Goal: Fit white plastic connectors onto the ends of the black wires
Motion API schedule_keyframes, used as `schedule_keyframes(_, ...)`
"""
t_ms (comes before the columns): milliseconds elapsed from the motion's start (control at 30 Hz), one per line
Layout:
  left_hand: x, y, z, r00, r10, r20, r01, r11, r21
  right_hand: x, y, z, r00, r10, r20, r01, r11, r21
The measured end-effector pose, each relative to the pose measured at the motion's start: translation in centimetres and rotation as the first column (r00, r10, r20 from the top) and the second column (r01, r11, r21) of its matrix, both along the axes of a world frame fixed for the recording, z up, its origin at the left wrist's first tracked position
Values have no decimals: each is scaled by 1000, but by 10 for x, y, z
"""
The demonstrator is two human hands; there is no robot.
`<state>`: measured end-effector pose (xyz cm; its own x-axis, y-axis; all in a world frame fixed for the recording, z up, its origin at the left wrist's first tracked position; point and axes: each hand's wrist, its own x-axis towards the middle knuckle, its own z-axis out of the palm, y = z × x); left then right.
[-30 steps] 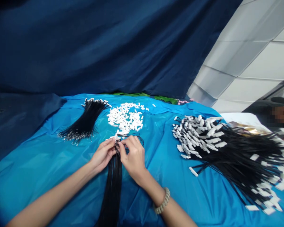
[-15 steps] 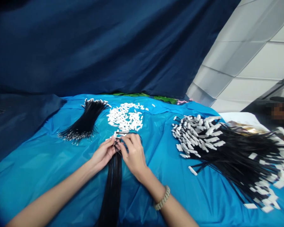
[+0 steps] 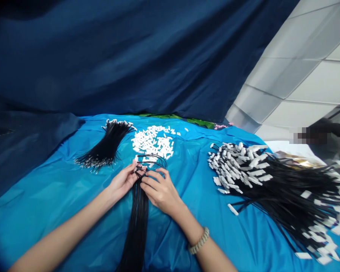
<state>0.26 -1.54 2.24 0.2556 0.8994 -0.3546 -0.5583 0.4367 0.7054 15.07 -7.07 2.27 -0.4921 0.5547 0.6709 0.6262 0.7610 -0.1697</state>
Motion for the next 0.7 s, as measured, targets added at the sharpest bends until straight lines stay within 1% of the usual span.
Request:
schedule_keyframes(67, 0, 0, -1, 1000, -5, -12, 5, 1000, 7, 0, 0, 4, 983, -15, -185, 0, 997, -83)
schedule_keyframes(100, 0, 0, -1, 1000, -4, -18, 4, 1000, 10, 0, 0, 6, 948, -41, -316, -1, 991, -131)
schedule_keyframes(133, -1, 1, -2, 1000, -1, -23, 1, 1000, 12, 0, 0, 9, 883, -77, -462, -8, 984, -179)
schedule_keyframes(167, -1, 1, -2, 1000, 3, -27, -2, 1000, 15, 0, 0, 12, 784, -116, -610, -24, 976, -217)
schedule_keyframes(233, -1, 2, -3, 1000, 2, -25, -2, 1000, 27, 2, 1, 18, 512, -182, -840, -92, 960, -264)
schedule_keyframes(267, -1, 2, -3, 1000, 1, -20, 0, 1000, 31, 4, 1, 22, 376, -211, -902, -130, 952, -277)
schedule_keyframes(300, -1, 2, -3, 1000, -1, -14, 1, 999, 33, 6, 2, 25, 269, -242, -932, -160, 943, -291)
schedule_keyframes(333, -1, 1, -3, 1000, -3, -7, 3, 999, 32, 9, 2, 28, 202, -271, -941, -165, 938, -305)
schedule_keyframes(367, 0, 0, -2, 1000, -6, -2, 6, 1000, 27, 12, 2, 31, 188, -295, -937, -139, 936, -323)
schedule_keyframes(400, 1, -1, -1, 1000, -6, 2, 6, 1000, 18, 14, 2, 32, 231, -313, -921, -84, 937, -340)
schedule_keyframes(433, 1, -3, 0, 1000, -7, 4, 7, 1000, 7, 16, 1, 33, 321, -324, -890, -9, 939, -345)
schedule_keyframes(500, 3, -6, 2, 1000, -13, 0, 13, 1000, -10, 16, -2, 33, 570, -317, -758, 125, 945, -301)
schedule_keyframes(533, 4, -7, 3, 1000, -20, -5, 20, 1000, -14, 14, -3, 32, 687, -301, -661, 161, 950, -266)
schedule_keyframes(567, 5, -8, 5, 1000, -28, -10, 28, 999, -15, 12, -3, 29, 775, -285, -564, 181, 955, -235)
schedule_keyframes(600, 5, -9, 6, 999, -37, -15, 37, 999, -12, 9, -3, 27, 829, -274, -488, 193, 958, -211)
schedule_keyframes(633, 6, -10, 7, 999, -44, -17, 43, 999, -7, 6, -3, 24, 858, -274, -435, 207, 959, -195)
schedule_keyframes(700, 6, -11, 9, 999, -51, -14, 51, 999, 7, 1, -2, 19, 873, -298, -385, 243, 952, -187)
